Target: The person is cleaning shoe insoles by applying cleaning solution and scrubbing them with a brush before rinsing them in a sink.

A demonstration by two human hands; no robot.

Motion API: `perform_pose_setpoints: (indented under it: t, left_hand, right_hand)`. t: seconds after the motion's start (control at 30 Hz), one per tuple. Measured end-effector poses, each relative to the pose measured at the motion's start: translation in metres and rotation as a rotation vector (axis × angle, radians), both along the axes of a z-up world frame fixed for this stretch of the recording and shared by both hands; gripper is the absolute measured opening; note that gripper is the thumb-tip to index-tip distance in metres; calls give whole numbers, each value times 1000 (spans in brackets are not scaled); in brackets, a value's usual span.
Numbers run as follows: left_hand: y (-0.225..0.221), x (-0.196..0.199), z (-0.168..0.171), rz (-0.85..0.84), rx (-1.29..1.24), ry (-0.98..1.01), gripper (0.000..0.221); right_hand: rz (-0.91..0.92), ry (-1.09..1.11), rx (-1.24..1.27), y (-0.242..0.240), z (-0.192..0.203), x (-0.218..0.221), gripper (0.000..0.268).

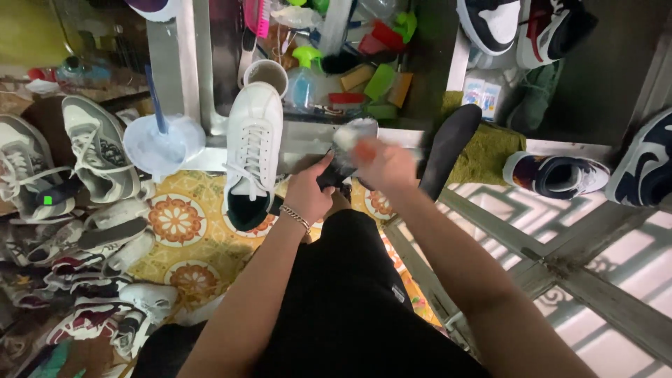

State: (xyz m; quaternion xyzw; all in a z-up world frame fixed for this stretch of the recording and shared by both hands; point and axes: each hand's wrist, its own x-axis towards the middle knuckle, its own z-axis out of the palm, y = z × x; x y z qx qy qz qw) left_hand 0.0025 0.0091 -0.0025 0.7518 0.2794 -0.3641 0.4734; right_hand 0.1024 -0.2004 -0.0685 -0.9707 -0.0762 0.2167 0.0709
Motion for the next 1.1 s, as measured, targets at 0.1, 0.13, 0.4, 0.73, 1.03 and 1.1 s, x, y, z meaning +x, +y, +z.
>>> perform_pose_setpoints:
  t: [0.1, 0.13, 0.4, 0.73, 1.03, 1.1]
  left_hand:
    - [0, -5, 5, 14, -4, -31, 84]
    - [0, -7, 8, 20, -3, -67, 85]
    - [-3, -11, -7, 29, 20, -119, 80]
    - [-14, 3, -2, 290, -123, -67, 83]
    - [-11, 0, -46, 412, -330, -207, 94]
    - [-14, -5, -72, 417, -306, -195, 99]
  right_hand:
    - [-1, 31, 19, -11, 7, 14, 30]
    - [-44, 62, -64, -19, 9, 31, 34]
    - [45, 79, 36, -28, -22, 4, 34]
    - [-47, 114, 32, -52, -20, 22, 36]
    - [-47, 199, 37, -55, -21, 13, 49]
    - [29, 201, 69, -27, 15, -19, 43]
